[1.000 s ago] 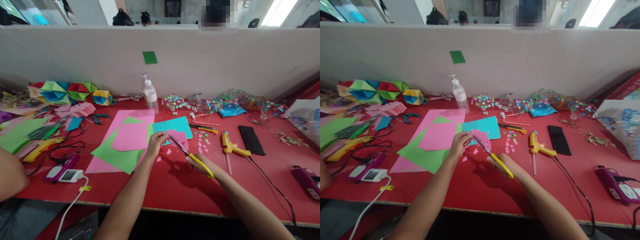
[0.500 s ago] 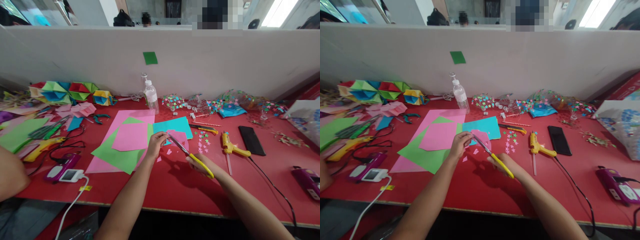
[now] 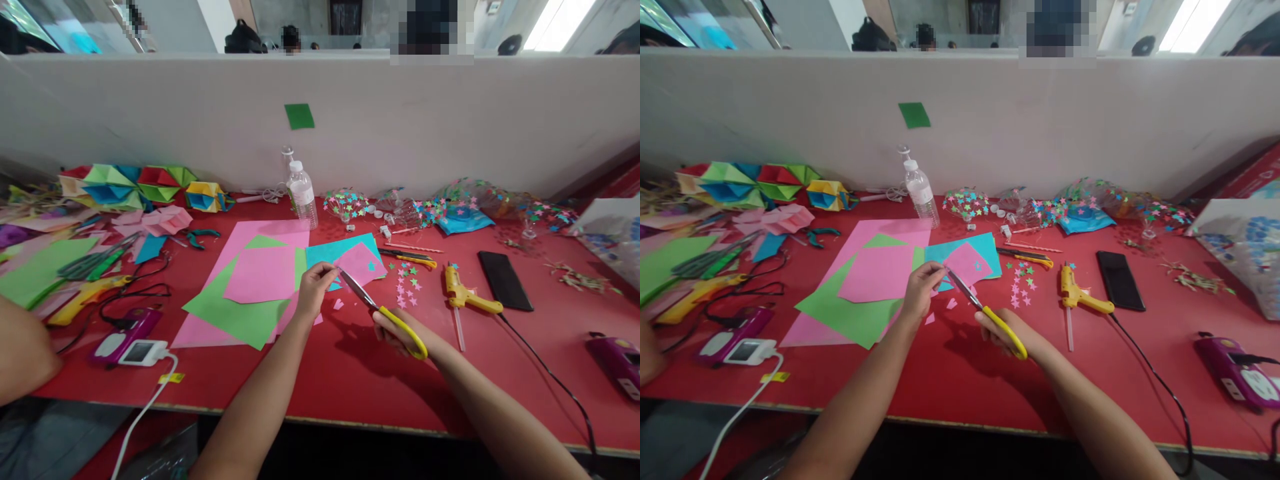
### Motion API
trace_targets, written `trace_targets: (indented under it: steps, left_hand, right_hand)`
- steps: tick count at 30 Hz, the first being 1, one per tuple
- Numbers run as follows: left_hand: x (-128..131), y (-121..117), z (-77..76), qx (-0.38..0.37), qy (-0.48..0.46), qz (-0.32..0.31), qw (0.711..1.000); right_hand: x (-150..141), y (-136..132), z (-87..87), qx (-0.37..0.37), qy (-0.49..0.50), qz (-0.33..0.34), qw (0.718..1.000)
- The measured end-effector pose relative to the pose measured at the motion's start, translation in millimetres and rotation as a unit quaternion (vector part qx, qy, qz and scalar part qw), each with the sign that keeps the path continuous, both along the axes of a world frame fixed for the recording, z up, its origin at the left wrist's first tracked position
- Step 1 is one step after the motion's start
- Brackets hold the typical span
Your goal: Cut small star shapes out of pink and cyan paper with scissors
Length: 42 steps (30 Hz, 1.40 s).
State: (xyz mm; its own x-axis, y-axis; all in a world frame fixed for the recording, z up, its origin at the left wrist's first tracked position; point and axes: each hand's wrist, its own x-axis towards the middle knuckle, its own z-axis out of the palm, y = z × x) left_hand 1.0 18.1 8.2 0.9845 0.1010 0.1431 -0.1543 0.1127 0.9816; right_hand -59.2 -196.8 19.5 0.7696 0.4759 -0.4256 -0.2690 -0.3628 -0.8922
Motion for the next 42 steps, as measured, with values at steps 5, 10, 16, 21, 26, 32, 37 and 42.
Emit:
trace_targets:
  steps: [5,10,16,21,26,32,37,42]
  left_hand:
    - [2,-1,-5.4,-0.001,-0.051,0.03,0.998]
    - [1,-7,-6.7,-0.035,-0.021,0.003,0.999]
    - [-2,-8,-4.0,-0.016,-0.024,-0.001,1.0]
    - [-3,-8,-3.3,-0.009,-0.03,-0.008,0.999]
    - [-4,-11,-2.8,-0.024,-0.014,-0.003,1.0]
    - [-4,-12,-4.0,-0.017,-0.012,0.011,1.0]
    - [-4,-11,-6.5,-0.025,-0.01,0.015,1.0]
    - [-2,-13,-9.6,-0.047,-0.004,0.012,0.999]
  right_hand:
    - [-3,3,-2.4,0.004,0.01,-0.01,1.0]
    - [-6,7,-0.1,0.018,0.006,-0.008,1.0]
    - [-5,6,-0.4,0.014,0.0,0.001,1.0]
    - [-6,9,-0.9,0.008,0.01,-0.011,1.0]
    - [-7,13,-1.6,-0.002,0.02,-0.04,0.999]
    - [-7,14,-4.1,-0.027,0.021,-0.056,0.998]
    - [-7,15,-5.0,-0.045,0.02,-0.064,0.997]
    - [-5,16,-6.6,-0.057,0.015,-0.07,0.996]
